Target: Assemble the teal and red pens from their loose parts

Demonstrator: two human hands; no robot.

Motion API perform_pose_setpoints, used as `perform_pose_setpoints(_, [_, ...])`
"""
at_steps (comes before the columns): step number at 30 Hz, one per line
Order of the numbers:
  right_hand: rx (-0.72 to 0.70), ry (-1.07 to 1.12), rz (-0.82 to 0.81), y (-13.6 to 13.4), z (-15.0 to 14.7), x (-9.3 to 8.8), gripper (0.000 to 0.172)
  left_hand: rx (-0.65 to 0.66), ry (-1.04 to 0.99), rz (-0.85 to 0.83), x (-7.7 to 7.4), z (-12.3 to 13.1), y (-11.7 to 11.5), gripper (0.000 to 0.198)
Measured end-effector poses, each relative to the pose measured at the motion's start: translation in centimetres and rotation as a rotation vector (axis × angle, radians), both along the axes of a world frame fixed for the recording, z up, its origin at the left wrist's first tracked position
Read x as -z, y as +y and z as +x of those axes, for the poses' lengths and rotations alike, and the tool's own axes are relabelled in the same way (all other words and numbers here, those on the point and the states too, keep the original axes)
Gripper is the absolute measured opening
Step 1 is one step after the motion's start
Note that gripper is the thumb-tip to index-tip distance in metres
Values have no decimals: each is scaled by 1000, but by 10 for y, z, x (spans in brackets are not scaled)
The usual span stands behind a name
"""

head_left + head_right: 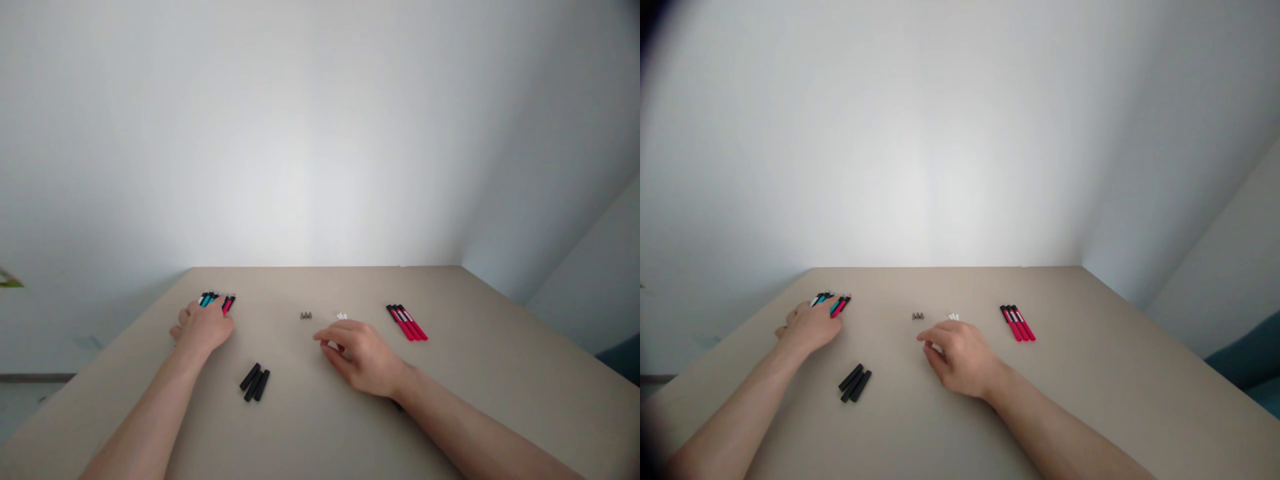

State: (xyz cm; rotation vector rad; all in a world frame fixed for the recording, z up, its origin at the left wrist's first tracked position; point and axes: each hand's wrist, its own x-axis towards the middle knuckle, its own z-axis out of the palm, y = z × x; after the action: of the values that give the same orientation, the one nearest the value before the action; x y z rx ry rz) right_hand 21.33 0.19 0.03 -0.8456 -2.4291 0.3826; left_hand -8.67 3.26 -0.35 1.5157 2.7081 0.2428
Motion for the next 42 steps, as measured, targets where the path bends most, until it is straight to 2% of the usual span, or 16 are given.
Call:
perform_pose_setpoints(2, [154, -58, 35, 7, 4, 0, 27, 1, 10, 16, 1, -1, 0, 52])
perform_pose_setpoints(8, [796, -408, -1, 23, 21, -12, 28, 24, 16, 77, -2, 3, 1, 55])
perform_pose_setpoints(10, [907, -502, -40, 25, 28, -16, 31, 91, 11, 146, -5, 11, 1, 55])
perform_pose_setpoints(11, [935, -527, -52, 25, 31, -16, 32, 178, -4, 196, -6, 16, 1, 54])
perform_pose_setpoints(14, [964, -560, -78, 25, 36, -14, 30, 589, -97, 418, -6, 33, -3, 47])
perform_pose_setpoints(15, [968, -570, -87, 25, 37, -13, 30, 699, -126, 440, -6, 38, -5, 44])
perform_pose_setpoints(17, [965, -585, -106, 24, 37, -12, 29, 864, -196, 440, -6, 46, -10, 38])
perform_pose_setpoints(19, [953, -598, -123, 24, 36, -11, 29, 951, -263, 414, -6, 52, -15, 36])
perform_pose_setpoints(23, [949, -608, -118, 22, 32, -14, 29, 1019, -339, 352, -10, 57, -21, 31])
perform_pose_setpoints(30, [983, -621, -122, 22, 34, -14, 31, 1048, -386, 335, -11, 60, -22, 29])
perform_pose_setpoints(42, [809, -522, -101, 28, 32, -8, 30, 1099, -406, 368, -11, 62, -22, 25])
